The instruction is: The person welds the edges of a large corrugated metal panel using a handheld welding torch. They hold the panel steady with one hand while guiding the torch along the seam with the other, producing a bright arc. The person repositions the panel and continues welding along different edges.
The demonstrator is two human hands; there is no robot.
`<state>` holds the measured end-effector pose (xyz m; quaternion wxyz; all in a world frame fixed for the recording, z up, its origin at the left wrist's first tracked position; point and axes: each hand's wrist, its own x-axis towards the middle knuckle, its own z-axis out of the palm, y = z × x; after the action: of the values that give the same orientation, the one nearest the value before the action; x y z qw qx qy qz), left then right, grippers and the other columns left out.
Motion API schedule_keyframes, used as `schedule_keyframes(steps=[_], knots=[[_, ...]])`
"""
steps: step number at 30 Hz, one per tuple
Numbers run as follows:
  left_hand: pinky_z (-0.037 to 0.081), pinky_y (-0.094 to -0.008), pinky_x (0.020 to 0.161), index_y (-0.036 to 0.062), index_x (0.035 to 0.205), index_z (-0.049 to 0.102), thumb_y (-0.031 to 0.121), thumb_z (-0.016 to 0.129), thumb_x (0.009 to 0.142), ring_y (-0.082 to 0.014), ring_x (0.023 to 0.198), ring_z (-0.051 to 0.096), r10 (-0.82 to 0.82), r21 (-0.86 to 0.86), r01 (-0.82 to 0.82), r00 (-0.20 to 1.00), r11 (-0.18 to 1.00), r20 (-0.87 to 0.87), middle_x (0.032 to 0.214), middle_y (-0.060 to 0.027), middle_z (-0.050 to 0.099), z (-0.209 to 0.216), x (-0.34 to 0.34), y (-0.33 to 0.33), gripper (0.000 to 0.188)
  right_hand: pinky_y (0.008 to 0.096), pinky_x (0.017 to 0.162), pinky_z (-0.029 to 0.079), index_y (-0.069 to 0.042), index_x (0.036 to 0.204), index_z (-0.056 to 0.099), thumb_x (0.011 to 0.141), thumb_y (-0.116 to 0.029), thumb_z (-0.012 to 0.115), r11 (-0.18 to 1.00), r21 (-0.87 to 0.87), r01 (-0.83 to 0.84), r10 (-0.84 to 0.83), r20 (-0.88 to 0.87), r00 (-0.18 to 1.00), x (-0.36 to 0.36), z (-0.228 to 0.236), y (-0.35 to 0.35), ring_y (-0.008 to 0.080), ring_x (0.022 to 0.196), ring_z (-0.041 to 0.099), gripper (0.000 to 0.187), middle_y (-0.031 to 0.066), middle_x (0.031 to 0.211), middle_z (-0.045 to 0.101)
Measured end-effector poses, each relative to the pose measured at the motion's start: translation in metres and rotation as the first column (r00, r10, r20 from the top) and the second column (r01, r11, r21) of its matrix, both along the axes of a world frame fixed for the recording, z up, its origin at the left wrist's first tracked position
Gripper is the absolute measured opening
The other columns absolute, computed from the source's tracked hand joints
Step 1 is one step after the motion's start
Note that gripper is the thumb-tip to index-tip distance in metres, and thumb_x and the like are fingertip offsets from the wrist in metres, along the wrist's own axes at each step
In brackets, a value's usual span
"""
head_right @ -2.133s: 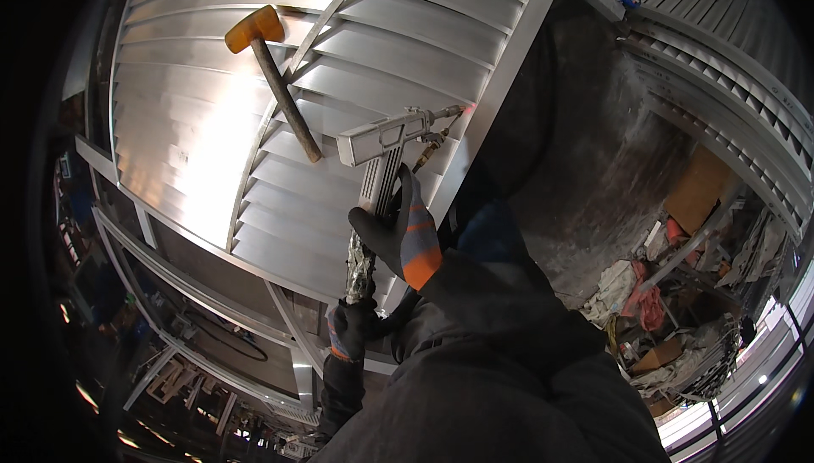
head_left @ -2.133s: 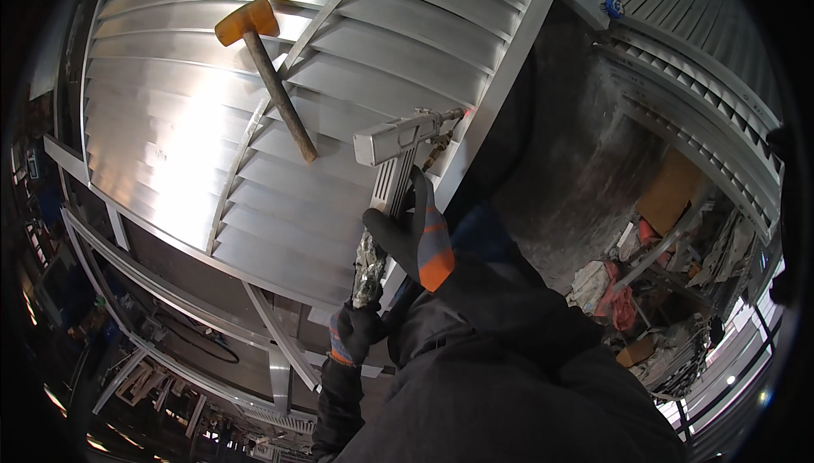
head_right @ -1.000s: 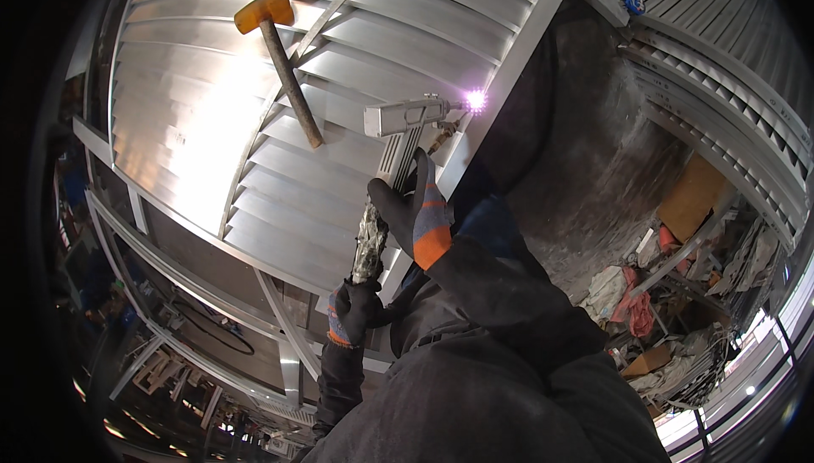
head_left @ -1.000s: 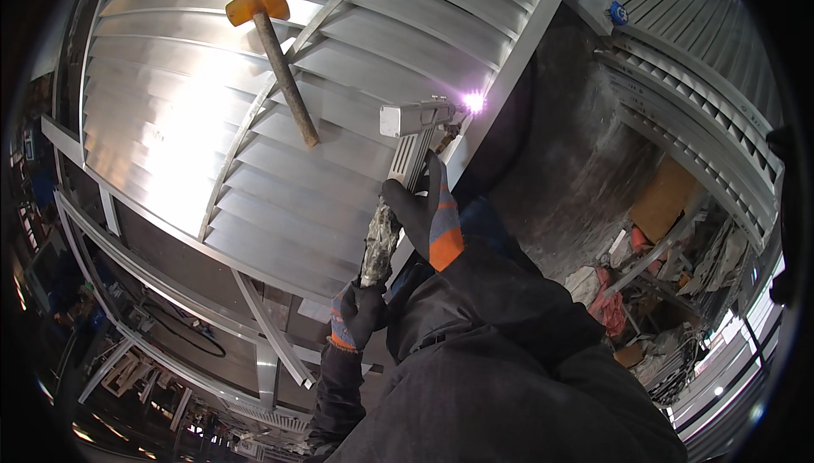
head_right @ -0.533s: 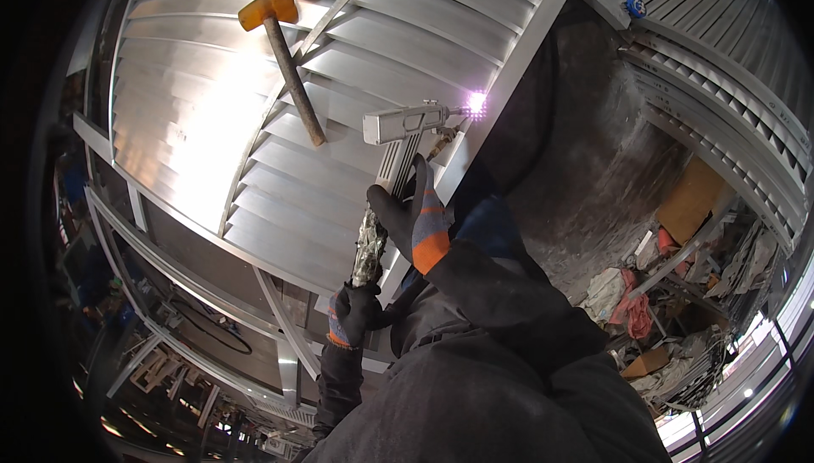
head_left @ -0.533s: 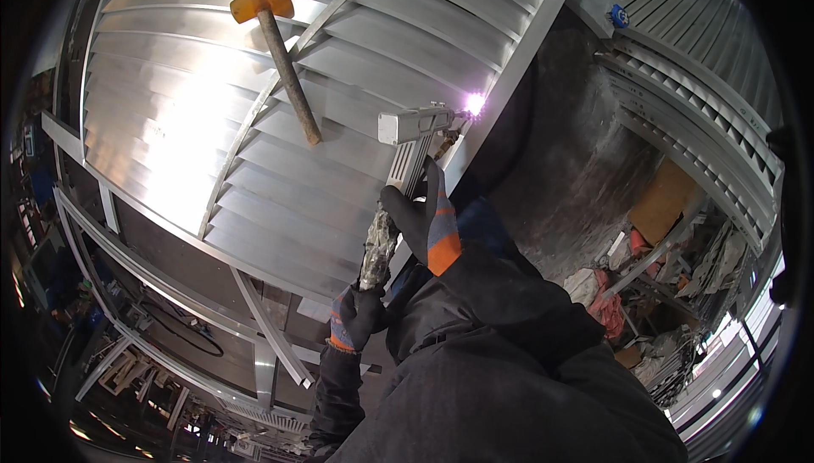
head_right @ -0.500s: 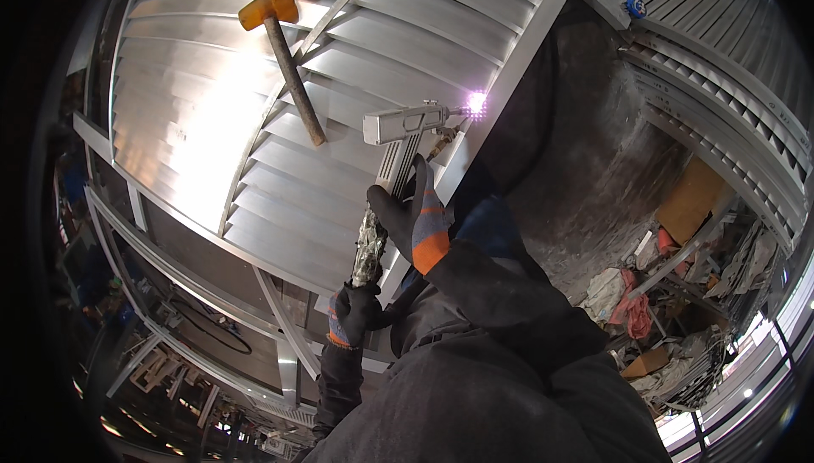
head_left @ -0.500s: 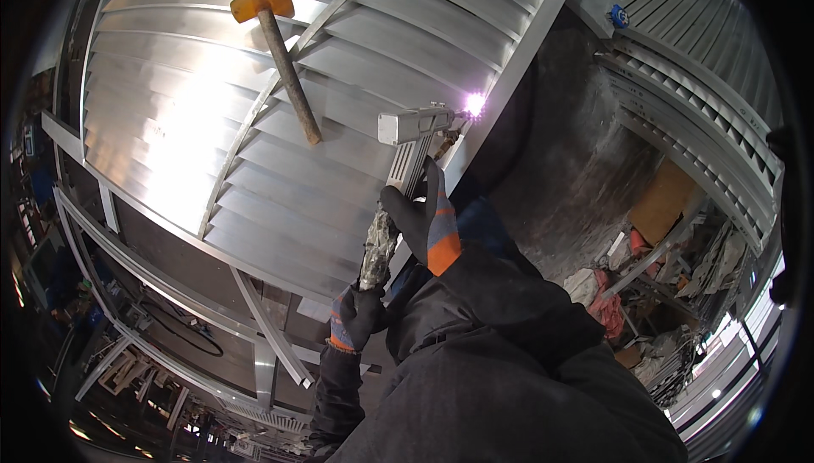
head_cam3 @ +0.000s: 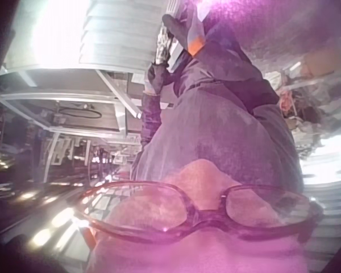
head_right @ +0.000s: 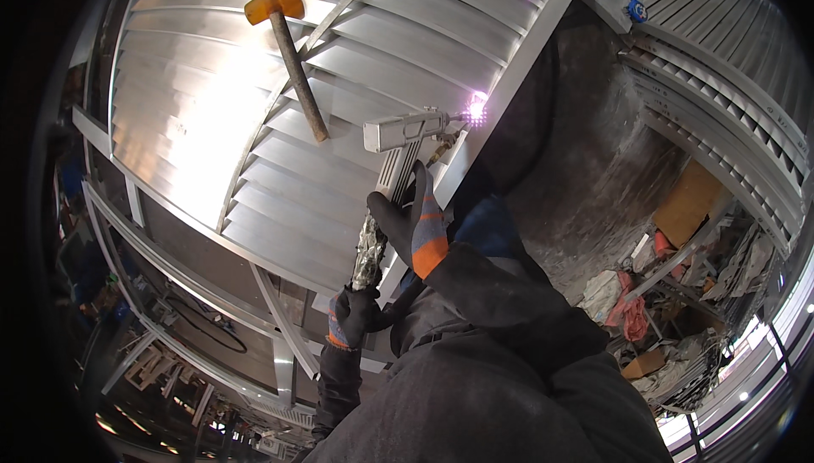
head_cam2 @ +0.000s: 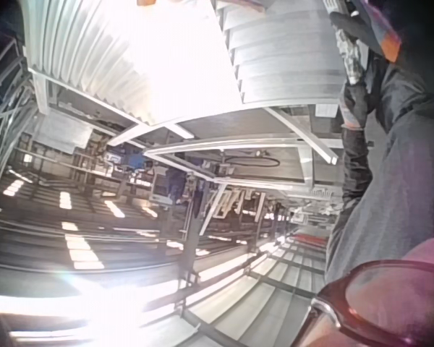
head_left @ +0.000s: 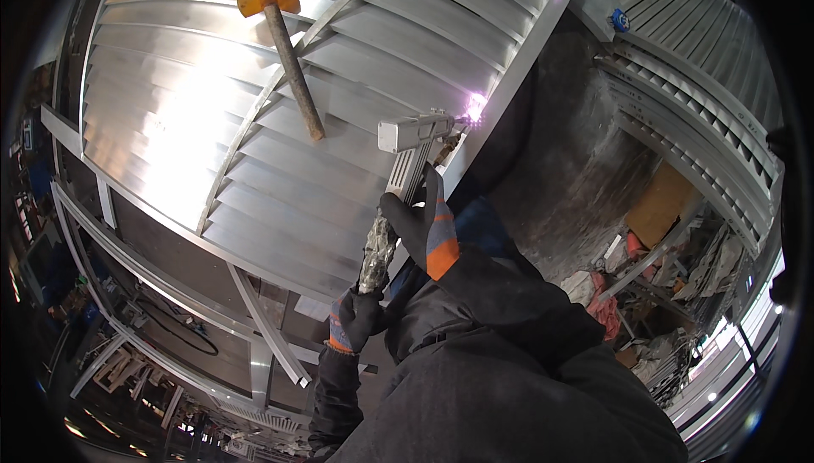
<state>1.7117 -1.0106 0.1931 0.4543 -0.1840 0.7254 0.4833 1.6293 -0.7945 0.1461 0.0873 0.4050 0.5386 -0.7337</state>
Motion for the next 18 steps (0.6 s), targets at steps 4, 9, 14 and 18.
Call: schedule_keyframes(steps=[4,9,14,18], knots=[[0.049,-0.0302,0.06,0.0001,0.101,0.072,0.036,0.06,0.102,-0.0104,0.067,0.063,0.006,-0.031,-0.006,1.0,1.0,-0.014,0.071,-0.0019,0.067,0.002,0.002,-0.001,0.038,0.0322,0.074,0.057,0.003,0.145,0.035,0.085,-0.013,0.08,0.998,0.05,-0.026,0.026,0.005,1.0,0.001,0.002,-0.003,0.0158,0.085,0.065,0.076,0.0115,0.105,0.065],[0.049,-0.0289,0.061,0.0001,0.102,0.074,0.038,0.061,0.102,-0.0096,0.069,0.062,-0.002,-0.024,0.001,0.999,1.0,-0.035,0.073,-0.0012,0.068,0.002,0.006,-0.005,0.04,0.0325,0.075,0.057,0.004,0.146,0.034,0.086,-0.013,0.079,1.0,0.022,-0.013,0.013,0.003,1.0,0.004,0.003,-0.006,0.0165,0.086,0.065,0.077,0.0124,0.105,0.064],[0.049,-0.0288,0.062,0.0012,0.103,0.074,0.036,0.061,0.102,-0.0093,0.072,0.063,0.031,-0.023,-0.03,0.999,0.999,0.02,0.078,-0.0012,0.069,0.004,0.009,-0.01,0.037,0.0349,0.077,0.058,0.002,0.144,0.036,0.086,-0.017,0.079,0.998,0.03,-0.063,0.062,0.024,0.998,0.009,0.004,-0.008,0.0185,0.088,0.066,0.074,0.0132,0.106,0.065],[0.05,-0.0301,0.063,0.0016,0.103,0.074,0.036,0.062,0.101,-0.0106,0.073,0.064,0.001,-0.014,-0.001,1.0,1.0,0.008,0.078,-0.0015,0.07,0.008,0.008,-0.011,0.037,0.0352,0.077,0.058,0.002,0.142,0.038,0.086,-0.018,0.079,0.995,0.051,-0.081,0.079,0.032,0.996,0.012,0.004,-0.01,0.0191,0.086,0.067,0.072,0.0141,0.104,0.067]])
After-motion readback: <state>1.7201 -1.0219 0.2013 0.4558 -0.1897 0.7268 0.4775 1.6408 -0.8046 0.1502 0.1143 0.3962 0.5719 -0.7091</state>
